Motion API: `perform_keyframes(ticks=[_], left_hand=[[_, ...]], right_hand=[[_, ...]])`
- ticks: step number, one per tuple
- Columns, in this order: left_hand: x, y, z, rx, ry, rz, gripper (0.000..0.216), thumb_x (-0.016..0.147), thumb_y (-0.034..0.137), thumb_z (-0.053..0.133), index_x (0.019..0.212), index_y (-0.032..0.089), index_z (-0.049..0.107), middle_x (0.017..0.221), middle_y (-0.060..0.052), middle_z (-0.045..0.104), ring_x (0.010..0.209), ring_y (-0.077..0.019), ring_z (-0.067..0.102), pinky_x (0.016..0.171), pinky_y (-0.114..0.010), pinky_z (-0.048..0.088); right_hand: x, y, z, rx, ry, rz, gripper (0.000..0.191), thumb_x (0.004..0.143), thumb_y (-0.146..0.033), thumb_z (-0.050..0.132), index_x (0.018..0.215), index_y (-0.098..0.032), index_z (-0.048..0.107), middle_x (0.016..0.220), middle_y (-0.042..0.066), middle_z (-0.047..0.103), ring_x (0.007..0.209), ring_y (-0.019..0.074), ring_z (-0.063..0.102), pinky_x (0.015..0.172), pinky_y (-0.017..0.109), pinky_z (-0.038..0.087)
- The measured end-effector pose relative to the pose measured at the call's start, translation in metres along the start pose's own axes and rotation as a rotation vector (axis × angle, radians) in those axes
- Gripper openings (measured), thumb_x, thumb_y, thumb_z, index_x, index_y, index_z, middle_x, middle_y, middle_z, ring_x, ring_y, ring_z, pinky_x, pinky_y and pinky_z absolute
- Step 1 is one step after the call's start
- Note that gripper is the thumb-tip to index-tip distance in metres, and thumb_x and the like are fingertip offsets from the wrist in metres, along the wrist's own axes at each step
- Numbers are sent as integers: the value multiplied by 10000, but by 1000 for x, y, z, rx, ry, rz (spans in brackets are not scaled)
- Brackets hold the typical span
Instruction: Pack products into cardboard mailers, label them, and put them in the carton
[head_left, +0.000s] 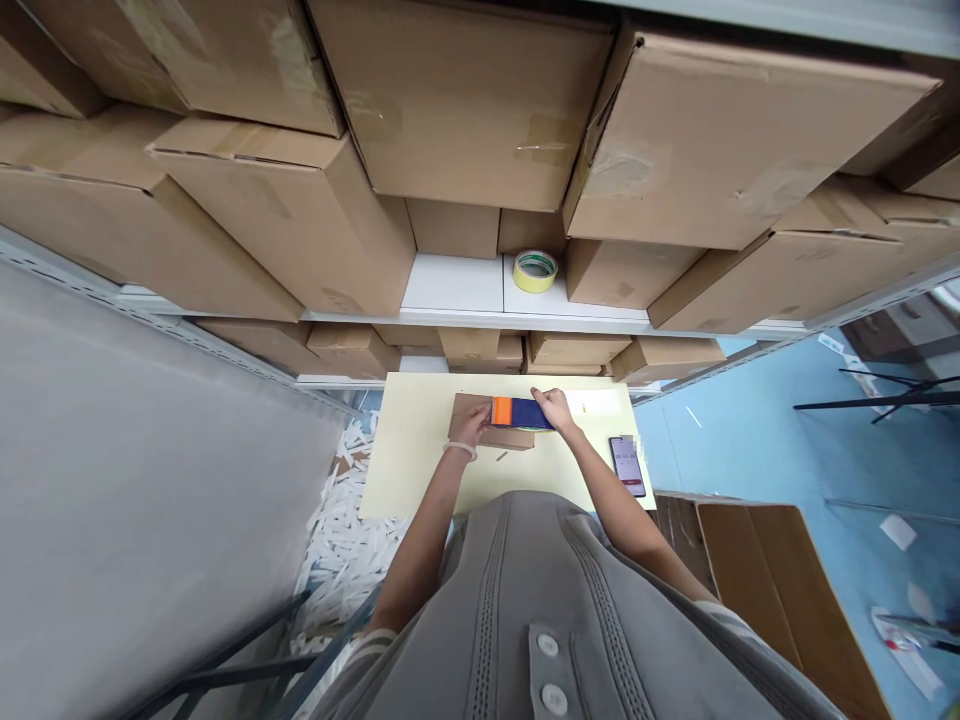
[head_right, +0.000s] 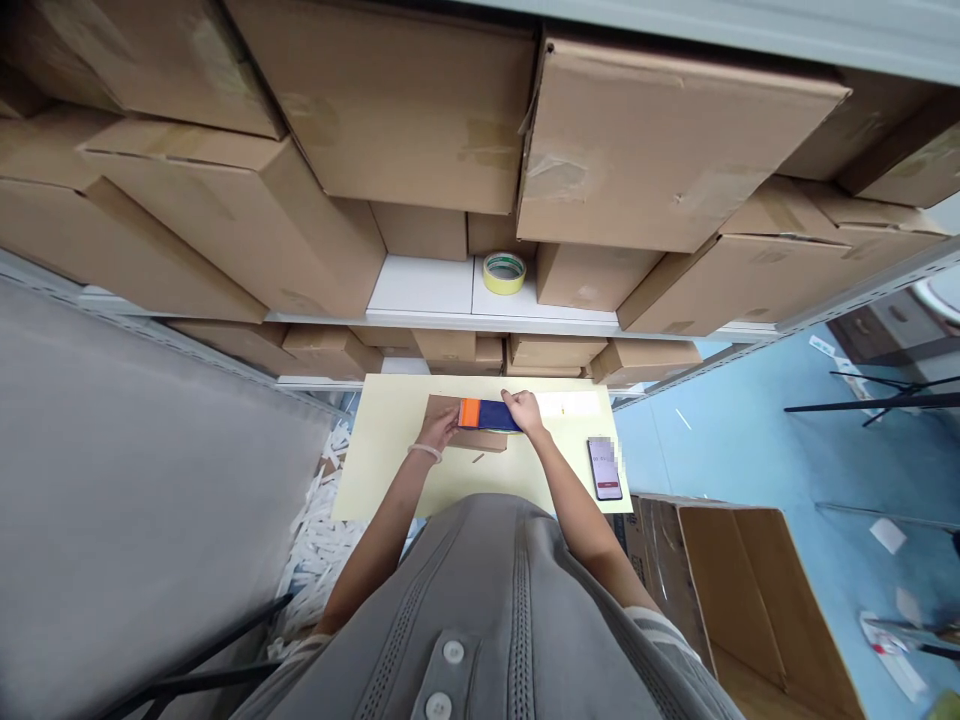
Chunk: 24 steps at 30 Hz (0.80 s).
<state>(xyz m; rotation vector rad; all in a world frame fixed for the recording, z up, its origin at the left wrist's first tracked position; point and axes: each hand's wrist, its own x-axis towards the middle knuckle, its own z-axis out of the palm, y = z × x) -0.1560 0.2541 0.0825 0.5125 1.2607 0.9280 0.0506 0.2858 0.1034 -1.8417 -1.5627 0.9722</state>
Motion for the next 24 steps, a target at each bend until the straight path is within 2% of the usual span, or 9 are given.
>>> perform_keyframes(ticks=[5, 11, 16, 20, 24], left_hand=[[5, 2, -5, 18, 29, 26, 265, 658, 387, 781, 736, 164, 660, 722, -39, 696, 797, -185, 662, 781, -323, 519], [11, -4, -6, 44, 42, 10, 221, 678, 344, 752, 748, 165, 642, 691, -30, 682, 747, -178, 659, 739, -329, 527], [12, -8, -10, 38, 42, -12, 142, 643, 207, 738, 696, 181, 609, 639, -9, 648, 701, -168, 646, 699, -309, 516], [17, -3, -11, 24, 42, -11, 184, 581, 115, 728, 636, 184, 566, 615, 14, 620, 679, -158, 631, 701, -306, 510], [24, 10, -17, 6, 37, -10, 228, 545, 135, 769, 612, 169, 554, 638, 0, 628, 714, -167, 635, 735, -326, 513]], right_hand=[[0, -8, 1, -76, 0, -6, 528, 778, -580, 412, 441, -244, 181, 468, -50, 174, 476, 95, 199, 494, 251, 223], [0, -10, 2, -113, -7, -18, 528, 801, -546, 415, 429, -241, 197, 458, -51, 186, 469, 97, 209, 501, 250, 230], [-2, -14, 2, -166, -13, -20, 537, 836, -536, 391, 417, -243, 226, 436, -45, 222, 447, 100, 249, 501, 251, 244], [-4, -18, 1, -289, -27, -18, 554, 880, -510, 370, 401, -239, 303, 418, -11, 360, 459, 125, 379, 525, 260, 276], [-5, -23, 2, -439, -29, -21, 567, 922, -474, 352, 420, -226, 446, 505, 65, 566, 571, 179, 550, 580, 273, 319]])
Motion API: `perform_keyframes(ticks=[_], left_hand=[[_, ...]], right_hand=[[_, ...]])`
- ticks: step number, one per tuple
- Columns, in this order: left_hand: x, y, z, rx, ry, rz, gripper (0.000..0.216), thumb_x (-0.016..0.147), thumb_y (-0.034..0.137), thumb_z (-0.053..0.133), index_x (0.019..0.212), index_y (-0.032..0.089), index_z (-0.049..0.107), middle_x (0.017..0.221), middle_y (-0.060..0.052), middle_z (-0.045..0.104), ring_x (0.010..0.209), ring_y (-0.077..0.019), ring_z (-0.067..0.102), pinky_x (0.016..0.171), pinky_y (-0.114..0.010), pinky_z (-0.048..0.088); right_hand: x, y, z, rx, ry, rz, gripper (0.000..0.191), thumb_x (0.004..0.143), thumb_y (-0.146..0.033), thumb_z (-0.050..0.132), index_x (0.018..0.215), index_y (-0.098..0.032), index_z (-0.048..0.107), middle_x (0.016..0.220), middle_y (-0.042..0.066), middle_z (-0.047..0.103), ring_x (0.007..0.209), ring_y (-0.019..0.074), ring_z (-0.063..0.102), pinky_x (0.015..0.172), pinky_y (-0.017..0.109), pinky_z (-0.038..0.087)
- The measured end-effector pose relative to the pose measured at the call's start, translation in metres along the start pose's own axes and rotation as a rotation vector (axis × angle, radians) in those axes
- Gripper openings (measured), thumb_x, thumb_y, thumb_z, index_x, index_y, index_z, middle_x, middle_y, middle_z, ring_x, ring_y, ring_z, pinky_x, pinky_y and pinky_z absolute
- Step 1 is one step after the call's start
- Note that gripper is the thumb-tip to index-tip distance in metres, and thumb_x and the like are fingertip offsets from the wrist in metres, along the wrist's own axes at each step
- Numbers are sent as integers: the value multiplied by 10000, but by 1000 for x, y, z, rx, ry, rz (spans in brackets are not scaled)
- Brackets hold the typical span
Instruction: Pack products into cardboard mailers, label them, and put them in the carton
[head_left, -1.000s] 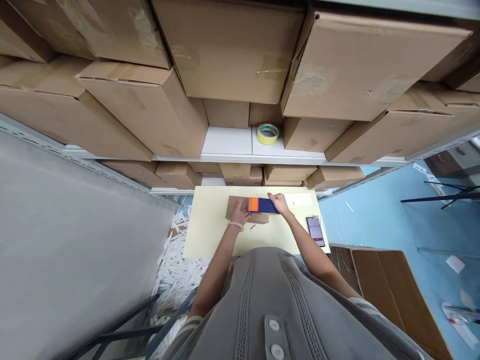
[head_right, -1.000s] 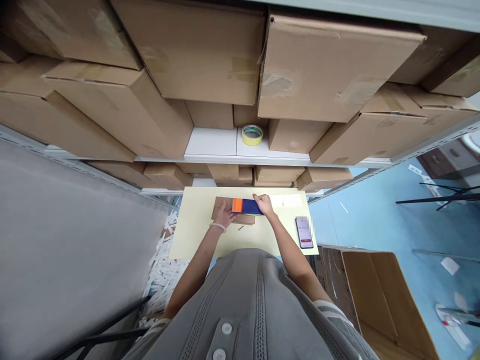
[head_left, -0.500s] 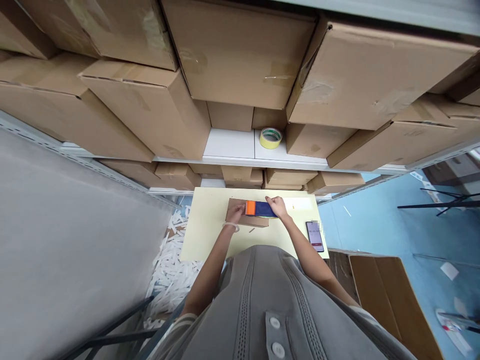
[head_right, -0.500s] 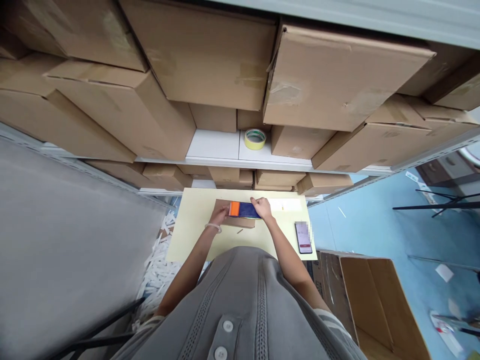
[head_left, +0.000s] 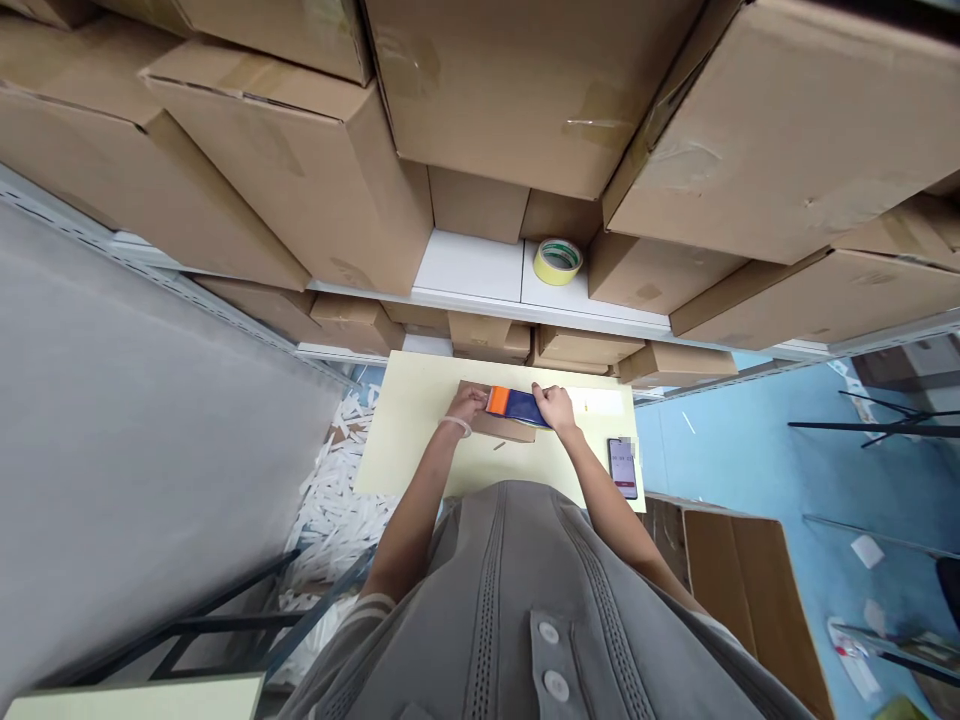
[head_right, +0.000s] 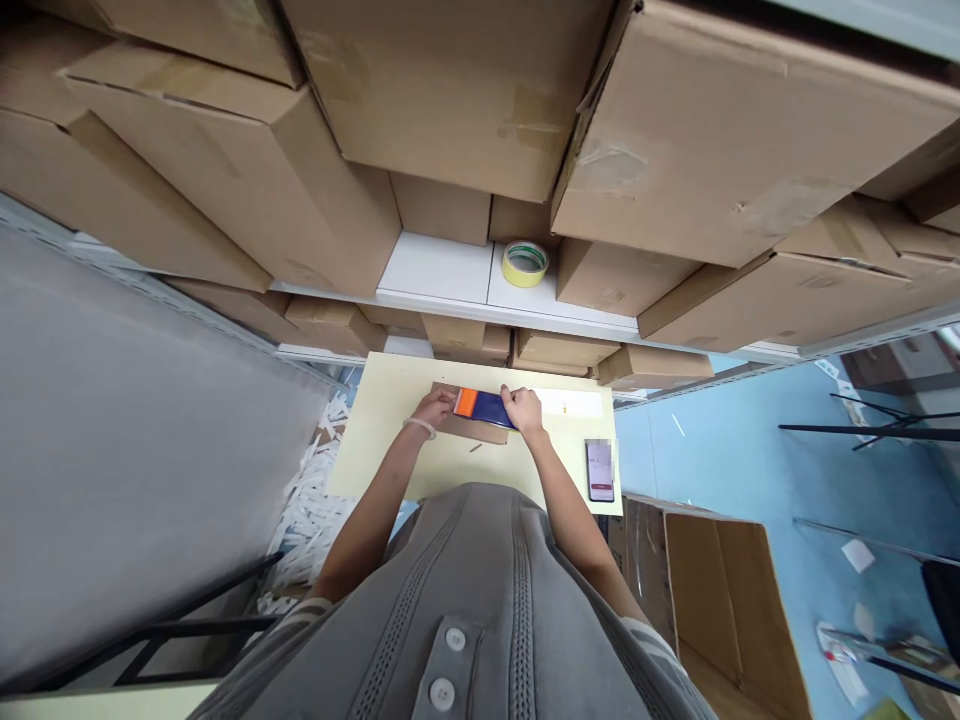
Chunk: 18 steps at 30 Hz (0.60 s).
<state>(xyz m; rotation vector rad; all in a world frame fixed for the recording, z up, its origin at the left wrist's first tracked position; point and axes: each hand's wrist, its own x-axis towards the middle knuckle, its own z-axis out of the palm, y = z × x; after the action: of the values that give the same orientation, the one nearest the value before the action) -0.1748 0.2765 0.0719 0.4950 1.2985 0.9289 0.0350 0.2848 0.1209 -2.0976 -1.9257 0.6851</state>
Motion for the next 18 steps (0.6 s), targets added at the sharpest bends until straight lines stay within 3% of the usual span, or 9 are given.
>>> perform_keyframes(ticks=[6, 10, 18], left_hand=[[8, 32, -54, -53, 53, 33, 304, 517, 159, 832, 615, 162, 544, 641, 11, 619, 722, -141, 626, 791, -331, 528], [11, 37, -87, -85, 107, 14, 290, 540, 105, 817, 623, 161, 545, 649, 1, 620, 713, -130, 628, 835, -348, 539], [26, 2, -92, -93, 203, -86, 292, 500, 91, 809, 590, 167, 543, 629, -4, 609, 723, -152, 640, 859, -370, 542]], right_hand=[[4, -17, 6, -121, -37, -19, 609, 964, -485, 289, 549, -197, 629, 666, 112, 690, 723, 213, 642, 644, 274, 354], [8, -34, 11, -190, -79, -46, 628, 967, -510, 282, 621, -175, 686, 719, 128, 704, 766, 221, 650, 651, 277, 350], [8, -54, 17, -315, -104, -149, 643, 971, -516, 269, 678, -180, 734, 718, 118, 710, 760, 220, 658, 630, 275, 341]])
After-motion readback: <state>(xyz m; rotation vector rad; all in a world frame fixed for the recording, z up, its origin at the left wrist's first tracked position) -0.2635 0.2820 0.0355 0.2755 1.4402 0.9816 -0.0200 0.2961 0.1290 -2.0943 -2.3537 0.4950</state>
